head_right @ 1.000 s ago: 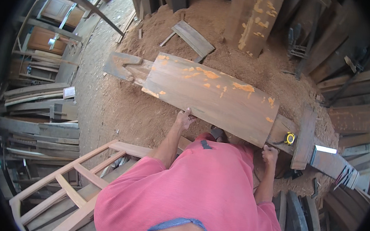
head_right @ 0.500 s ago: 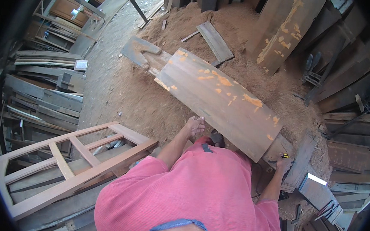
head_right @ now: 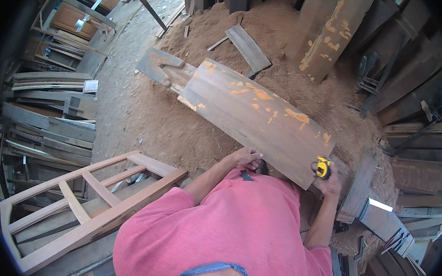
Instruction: The person measures a wooden panel with a tape measure, marks it with a pencil, and then fits the panel into a wooden door frame.
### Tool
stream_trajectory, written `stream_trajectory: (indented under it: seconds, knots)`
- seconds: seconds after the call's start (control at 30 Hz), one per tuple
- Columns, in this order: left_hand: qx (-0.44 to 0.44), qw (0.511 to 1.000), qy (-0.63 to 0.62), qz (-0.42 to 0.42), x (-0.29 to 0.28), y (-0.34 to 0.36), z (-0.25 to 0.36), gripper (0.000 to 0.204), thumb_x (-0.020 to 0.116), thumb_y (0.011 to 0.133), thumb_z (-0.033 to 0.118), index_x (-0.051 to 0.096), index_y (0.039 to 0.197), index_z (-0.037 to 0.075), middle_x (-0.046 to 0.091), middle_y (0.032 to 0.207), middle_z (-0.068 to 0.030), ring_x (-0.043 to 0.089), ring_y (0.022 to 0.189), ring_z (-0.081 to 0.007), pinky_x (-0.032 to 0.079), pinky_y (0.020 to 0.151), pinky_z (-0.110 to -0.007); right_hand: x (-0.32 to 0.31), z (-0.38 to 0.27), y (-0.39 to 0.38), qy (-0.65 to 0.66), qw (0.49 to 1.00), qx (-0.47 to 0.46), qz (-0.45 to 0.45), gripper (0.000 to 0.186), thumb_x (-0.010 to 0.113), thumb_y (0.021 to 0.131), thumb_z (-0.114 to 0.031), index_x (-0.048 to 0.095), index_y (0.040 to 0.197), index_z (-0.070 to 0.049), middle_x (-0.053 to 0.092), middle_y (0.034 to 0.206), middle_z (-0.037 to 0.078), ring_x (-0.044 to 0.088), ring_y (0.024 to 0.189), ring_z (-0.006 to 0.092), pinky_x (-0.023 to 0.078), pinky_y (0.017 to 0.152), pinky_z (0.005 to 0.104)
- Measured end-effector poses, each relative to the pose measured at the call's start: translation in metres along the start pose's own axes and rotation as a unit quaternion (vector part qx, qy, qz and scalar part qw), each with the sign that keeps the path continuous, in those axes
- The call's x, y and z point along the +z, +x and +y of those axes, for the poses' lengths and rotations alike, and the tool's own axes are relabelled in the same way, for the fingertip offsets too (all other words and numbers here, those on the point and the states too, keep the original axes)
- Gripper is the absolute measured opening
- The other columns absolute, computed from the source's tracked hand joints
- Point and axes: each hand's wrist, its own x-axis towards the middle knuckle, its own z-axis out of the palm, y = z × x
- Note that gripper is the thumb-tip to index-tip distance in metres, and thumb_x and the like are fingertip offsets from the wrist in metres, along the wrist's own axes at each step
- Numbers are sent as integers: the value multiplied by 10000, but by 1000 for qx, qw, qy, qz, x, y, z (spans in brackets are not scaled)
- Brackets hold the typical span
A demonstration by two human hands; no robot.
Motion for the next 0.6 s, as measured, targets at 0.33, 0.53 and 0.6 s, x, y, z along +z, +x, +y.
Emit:
stream_trajectory:
  seconds: [0.33, 0.53, 0.6]
  knots:
    - [26, 984, -95, -146, 8, -6, 12, 243, 711, 914, 251, 570, 922, 53, 560, 739, -32, 552, 569, -129, 552, 527, -273, 126, 98, 15, -616, 779, -63, -102, 624, 632, 886, -395, 524, 1314, 47, 632, 1176, 227, 628, 1062, 304, 495, 918, 396]
    - [54, 985, -143, -78, -22, -18, 17, 169, 715, 894, 187, 586, 905, 79, 594, 749, -40, 603, 623, -152, 504, 510, -263, 108, 100, 16, -503, 845, 29, -180, 601, 640, 862, -355, 540, 1312, 30, 628, 1175, 211, 610, 1070, 307, 458, 959, 369]
    - [84, 972, -221, -11, -60, -22, 33, 127, 681, 898, 157, 584, 937, 85, 612, 784, -51, 626, 664, -174, 514, 536, -290, 96, 78, 8, -560, 810, 9, -175, 565, 647, 858, -325, 560, 1301, 15, 636, 1148, 183, 604, 1054, 281, 457, 948, 356]
